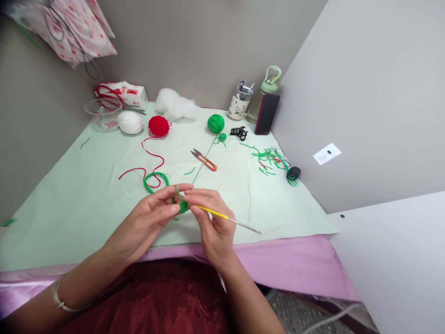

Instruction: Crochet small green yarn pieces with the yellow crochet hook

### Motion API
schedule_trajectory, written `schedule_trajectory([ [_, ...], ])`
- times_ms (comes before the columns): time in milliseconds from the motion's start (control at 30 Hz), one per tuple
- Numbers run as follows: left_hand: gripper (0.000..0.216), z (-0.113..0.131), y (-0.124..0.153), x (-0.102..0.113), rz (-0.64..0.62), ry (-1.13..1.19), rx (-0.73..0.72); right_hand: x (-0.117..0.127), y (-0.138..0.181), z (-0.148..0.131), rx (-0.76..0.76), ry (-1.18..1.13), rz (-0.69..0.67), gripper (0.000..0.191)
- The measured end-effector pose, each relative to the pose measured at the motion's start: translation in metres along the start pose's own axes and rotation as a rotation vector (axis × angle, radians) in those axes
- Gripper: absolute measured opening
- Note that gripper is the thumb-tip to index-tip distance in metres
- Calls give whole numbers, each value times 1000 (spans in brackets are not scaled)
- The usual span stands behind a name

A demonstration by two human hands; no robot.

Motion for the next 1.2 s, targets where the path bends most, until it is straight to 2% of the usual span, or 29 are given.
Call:
schedule_trajectory([
  [167,34,0,1,3,25,-28,-57,-1,5,-7,57,73,51,24],
  [233,41,-1,1,5,52,17,-62,-1,10,-13,149,200,87,30],
  [333,45,-12,-2,7,68,139,44,-3,17,-23,298,340,94,39],
  [367,43,-17,-3,7,57,178,96,-2,16,-21,286,322,85,38],
  [433,33,-19,-6,8,37,239,151,7,11,-6,140,180,100,28],
  [533,20,-9,-8,15,52,256,90,15,6,20,-132,-115,144,18],
  [600,27,-6,-7,13,44,213,80,10,4,25,-200,-240,117,17],
  [667,37,-8,-5,7,8,158,97,2,3,24,-199,-282,54,16],
  [800,38,-9,-1,1,-24,77,92,-10,6,29,-220,-299,-40,18],
  [967,39,-2,-1,8,31,-6,38,-5,5,30,-227,-337,-13,19],
  [1200,36,9,0,6,16,-95,-60,0,2,15,-171,-267,-31,23],
])
Point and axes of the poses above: each hand's wrist, its own y-axis away from the middle knuckle, its own x-axis out of the back of the hand, z = x × y, the point moved 10 cm from there along -y, towards the middle knuckle, and after that the axes turned 15 degrees about y, right-handed, at the moved point
